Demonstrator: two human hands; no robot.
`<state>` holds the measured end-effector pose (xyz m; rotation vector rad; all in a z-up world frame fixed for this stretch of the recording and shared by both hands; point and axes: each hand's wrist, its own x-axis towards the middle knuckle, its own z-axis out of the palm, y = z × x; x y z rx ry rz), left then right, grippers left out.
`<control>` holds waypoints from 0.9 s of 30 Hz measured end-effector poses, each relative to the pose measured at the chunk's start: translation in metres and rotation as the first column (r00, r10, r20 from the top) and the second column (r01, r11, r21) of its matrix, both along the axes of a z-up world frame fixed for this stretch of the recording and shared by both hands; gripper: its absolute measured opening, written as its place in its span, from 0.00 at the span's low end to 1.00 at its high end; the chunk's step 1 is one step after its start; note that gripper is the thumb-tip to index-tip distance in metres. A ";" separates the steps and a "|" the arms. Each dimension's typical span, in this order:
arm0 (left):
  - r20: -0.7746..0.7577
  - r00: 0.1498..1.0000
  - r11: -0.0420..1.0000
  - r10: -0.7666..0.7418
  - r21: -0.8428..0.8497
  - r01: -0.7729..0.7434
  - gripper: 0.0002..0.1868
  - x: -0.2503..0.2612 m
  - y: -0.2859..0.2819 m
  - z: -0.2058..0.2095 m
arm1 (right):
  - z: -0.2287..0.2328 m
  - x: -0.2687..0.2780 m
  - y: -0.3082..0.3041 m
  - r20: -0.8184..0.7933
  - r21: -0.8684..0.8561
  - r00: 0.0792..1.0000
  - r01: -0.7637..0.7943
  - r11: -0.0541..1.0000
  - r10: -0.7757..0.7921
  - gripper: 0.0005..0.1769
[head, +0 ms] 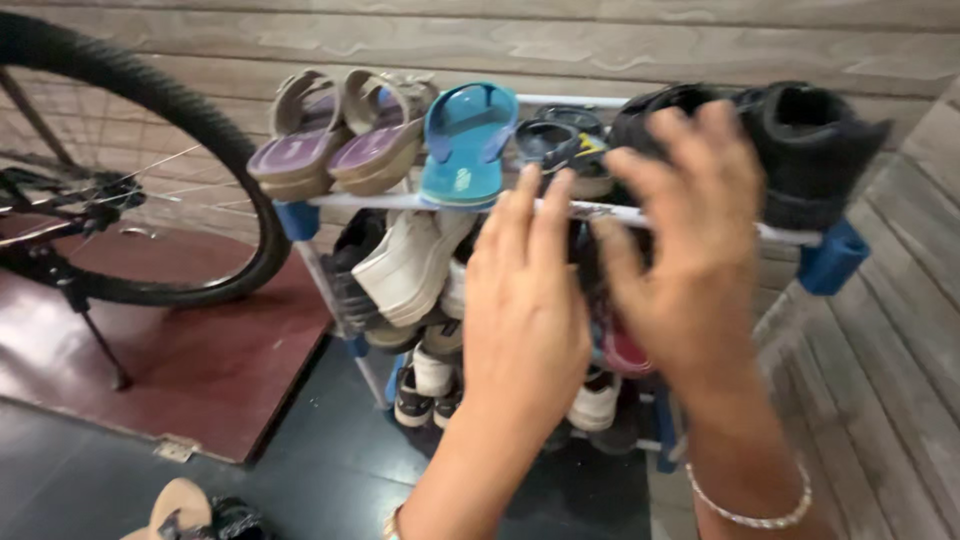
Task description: The person removes various shoes and sandals from a multi-tier shoe rack and places them on the floor. The person handles flip-flops, sandals, and sneakers one by one, stacking them on the floor next to the rack.
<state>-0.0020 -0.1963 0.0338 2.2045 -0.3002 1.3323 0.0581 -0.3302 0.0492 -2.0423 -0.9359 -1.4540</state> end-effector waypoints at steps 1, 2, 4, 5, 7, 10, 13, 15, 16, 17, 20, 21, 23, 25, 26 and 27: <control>0.000 1.000 1.000 -0.013 -0.001 0.013 0.35 0.010 -0.013 0.004 | 0.002 0.005 -0.017 -0.029 0.043 0.999 0.043 0.998 -0.041 0.23; 0.000 1.000 1.000 -0.026 -0.001 0.026 0.35 0.021 -0.025 0.008 | 0.004 0.010 -0.034 -0.060 0.085 0.995 0.085 0.993 -0.080 0.25; 0.000 1.000 1.000 -0.027 0.007 0.027 0.35 0.040 -0.049 0.012 | 0.008 0.019 -0.068 -0.079 0.100 0.982 0.182 0.978 -0.174 0.24; 0.002 1.000 1.000 -0.016 0.017 0.016 0.35 0.051 -0.060 0.014 | 0.006 0.025 -0.077 -0.089 0.108 0.975 0.212 0.971 -0.203 0.23; 0.001 0.999 0.998 0.034 0.056 -0.034 0.34 0.070 -0.078 0.015 | 0.001 0.038 -0.091 -0.108 0.125 0.964 0.257 0.958 -0.244 0.22; -0.006 0.993 0.987 0.115 0.116 -0.114 0.34 0.095 -0.096 0.015 | -0.009 0.056 -0.092 -0.102 0.135 0.978 0.197 0.971 -0.184 0.20; -0.035 0.993 0.985 0.116 0.133 -0.110 0.36 0.119 -0.099 0.014 | -0.018 0.076 -0.078 -0.136 0.151 0.989 0.083 0.985 -0.062 0.21; -0.076 0.993 0.986 0.092 0.149 -0.080 0.38 0.132 -0.094 0.014 | -0.020 0.087 -0.072 -0.184 0.150 0.983 0.040 0.988 -0.012 0.25; -0.085 0.994 0.989 0.072 0.135 -0.060 0.39 0.134 -0.093 0.012 | -0.019 0.092 -0.071 -0.211 0.140 0.977 0.033 0.990 -0.002 0.28; -0.090 0.995 0.991 0.052 0.124 -0.040 0.39 0.136 -0.092 0.011 | -0.017 0.095 -0.070 -0.234 0.133 0.972 0.024 0.991 0.008 0.32; -0.131 0.990 0.998 -0.043 0.047 0.049 0.40 0.139 -0.092 0.013 | -0.012 0.098 -0.073 -0.243 0.080 0.970 -0.011 0.997 0.030 0.34; -0.149 0.986 0.997 -0.080 0.007 0.082 0.41 0.139 -0.091 0.013 | -0.010 0.100 -0.073 -0.266 0.087 0.963 -0.021 0.996 0.043 0.35; -0.254 0.960 0.993 -0.120 -0.050 0.111 0.39 0.139 -0.092 0.014 | -0.005 0.101 -0.072 -0.312 0.098 0.947 -0.043 0.994 0.072 0.35; -0.267 0.952 0.988 -0.147 -0.083 0.129 0.37 0.136 -0.091 0.014 | -0.001 0.099 -0.072 -0.304 0.076 0.951 -0.034 0.997 0.055 0.36; -0.230 0.961 0.987 -0.153 -0.085 0.137 0.36 0.134 -0.092 0.013 | 0.001 0.096 -0.072 -0.300 0.066 0.953 -0.030 0.997 0.048 0.36; -0.191 0.969 0.986 -0.159 -0.084 0.145 0.35 0.132 -0.092 0.012 | 0.004 0.094 -0.071 -0.312 0.079 0.948 -0.046 0.996 0.069 0.33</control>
